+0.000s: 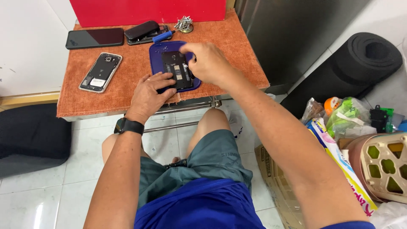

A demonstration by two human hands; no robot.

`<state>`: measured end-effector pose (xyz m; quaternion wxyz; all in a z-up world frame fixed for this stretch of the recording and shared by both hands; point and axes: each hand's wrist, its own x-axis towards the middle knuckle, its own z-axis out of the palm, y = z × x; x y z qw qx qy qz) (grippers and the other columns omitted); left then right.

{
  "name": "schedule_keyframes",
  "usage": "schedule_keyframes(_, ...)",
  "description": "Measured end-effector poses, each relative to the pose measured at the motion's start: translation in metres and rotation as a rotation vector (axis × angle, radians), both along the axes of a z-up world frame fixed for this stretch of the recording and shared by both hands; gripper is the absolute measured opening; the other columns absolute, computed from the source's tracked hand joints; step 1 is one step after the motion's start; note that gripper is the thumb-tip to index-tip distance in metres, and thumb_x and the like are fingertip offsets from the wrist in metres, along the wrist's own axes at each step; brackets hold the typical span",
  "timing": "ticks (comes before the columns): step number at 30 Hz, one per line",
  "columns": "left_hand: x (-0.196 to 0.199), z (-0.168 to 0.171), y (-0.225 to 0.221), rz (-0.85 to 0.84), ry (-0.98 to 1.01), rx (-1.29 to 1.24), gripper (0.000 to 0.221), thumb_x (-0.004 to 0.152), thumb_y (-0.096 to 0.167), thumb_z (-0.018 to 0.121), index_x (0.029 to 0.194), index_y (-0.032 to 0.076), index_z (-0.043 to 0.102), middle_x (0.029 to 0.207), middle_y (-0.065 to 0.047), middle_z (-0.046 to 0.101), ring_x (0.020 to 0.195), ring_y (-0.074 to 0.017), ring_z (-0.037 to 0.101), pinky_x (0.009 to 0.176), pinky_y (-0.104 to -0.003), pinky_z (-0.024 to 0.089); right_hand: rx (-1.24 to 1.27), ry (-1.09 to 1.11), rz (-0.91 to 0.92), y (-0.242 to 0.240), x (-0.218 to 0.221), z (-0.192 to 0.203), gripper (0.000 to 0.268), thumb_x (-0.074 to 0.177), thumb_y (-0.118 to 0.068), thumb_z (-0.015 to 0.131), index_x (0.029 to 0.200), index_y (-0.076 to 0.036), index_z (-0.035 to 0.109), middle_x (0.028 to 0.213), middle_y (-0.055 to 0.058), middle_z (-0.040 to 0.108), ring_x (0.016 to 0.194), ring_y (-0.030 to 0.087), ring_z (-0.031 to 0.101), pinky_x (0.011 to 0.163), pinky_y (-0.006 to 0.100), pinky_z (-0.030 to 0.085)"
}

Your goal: Disassembling a mobile phone by removing screws with a screwdriver and prying out internal components.

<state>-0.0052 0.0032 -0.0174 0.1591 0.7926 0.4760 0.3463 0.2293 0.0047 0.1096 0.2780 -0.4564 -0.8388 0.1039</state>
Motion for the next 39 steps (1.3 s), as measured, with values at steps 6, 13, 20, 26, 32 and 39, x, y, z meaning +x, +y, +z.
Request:
schedule_keyframes(6, 0.001, 0.004, -0.004, -0.053, 0.039, 0.094, 0.029, 0.095, 0.034, 0.072, 0.119, 0.018, 0.078, 0.14, -0.001, 0.067, 0.139, -0.0258, 0.053, 0.116, -0.049, 0.027, -0.045, -0.042, -0.08, -0.004, -0.009, -0.002, 0.039, 0.094, -0.011, 0.054, 0.131, -0.011, 0.067, 0.127, 0.013, 0.07, 0.114, 0.035, 0.065, 0.093, 0.049, 0.053)
schedule_keyframes(13, 0.0, 0.002, -0.001, -0.054, 0.035, 0.103, 0.029, 0.094, 0.034, 0.073, 0.119, 0.019, 0.078, 0.14, 0.001, 0.067, 0.138, -0.0236, 0.054, 0.117, -0.047, 0.028, -0.297, 0.047, -0.032, -0.02, -0.011, 0.02, 0.068, 0.084, 0.007, 0.042, 0.146, -0.017, 0.057, 0.102, 0.001, 0.07, 0.099, 0.02, 0.065, 0.084, 0.035, 0.053)
schedule_keyframes(20, 0.001, 0.006, -0.004, -0.034, 0.026, 0.064, 0.028, 0.094, 0.034, 0.074, 0.118, 0.019, 0.078, 0.139, 0.001, 0.067, 0.137, -0.0226, 0.055, 0.117, -0.045, 0.026, 0.018, 0.009, -0.099, -0.001, -0.009, 0.0, 0.034, 0.089, -0.004, 0.056, 0.117, -0.012, 0.074, 0.115, 0.01, 0.077, 0.104, 0.031, 0.071, 0.088, 0.048, 0.054)
schedule_keyframes(26, 0.002, 0.005, -0.004, -0.048, 0.027, 0.063, 0.028, 0.094, 0.034, 0.074, 0.117, 0.02, 0.078, 0.138, 0.001, 0.068, 0.137, -0.0209, 0.054, 0.116, -0.046, 0.027, -0.038, -0.002, -0.014, 0.004, -0.008, -0.008, 0.045, 0.086, 0.001, 0.055, 0.127, -0.011, 0.07, 0.127, 0.011, 0.073, 0.115, 0.03, 0.068, 0.096, 0.044, 0.053)
schedule_keyframes(32, 0.0, 0.002, -0.003, -0.048, 0.034, 0.094, 0.026, 0.095, 0.033, 0.074, 0.116, 0.019, 0.079, 0.136, 0.002, 0.069, 0.134, -0.0188, 0.056, 0.114, -0.045, 0.028, -0.083, 0.002, -0.04, -0.008, -0.01, 0.006, 0.046, 0.093, -0.005, 0.043, 0.131, -0.017, 0.067, 0.133, 0.009, 0.071, 0.123, 0.035, 0.062, 0.1, 0.049, 0.048)
schedule_keyframes(39, 0.001, 0.001, 0.0, -0.052, 0.036, 0.133, 0.026, 0.094, 0.032, 0.076, 0.115, 0.018, 0.079, 0.135, 0.001, 0.07, 0.133, -0.0186, 0.058, 0.113, -0.045, 0.03, -0.033, -0.185, -0.223, -0.007, -0.01, 0.006, 0.025, 0.093, -0.016, 0.06, 0.117, -0.014, 0.067, 0.102, 0.012, 0.074, 0.092, 0.032, 0.069, 0.088, 0.054, 0.053)
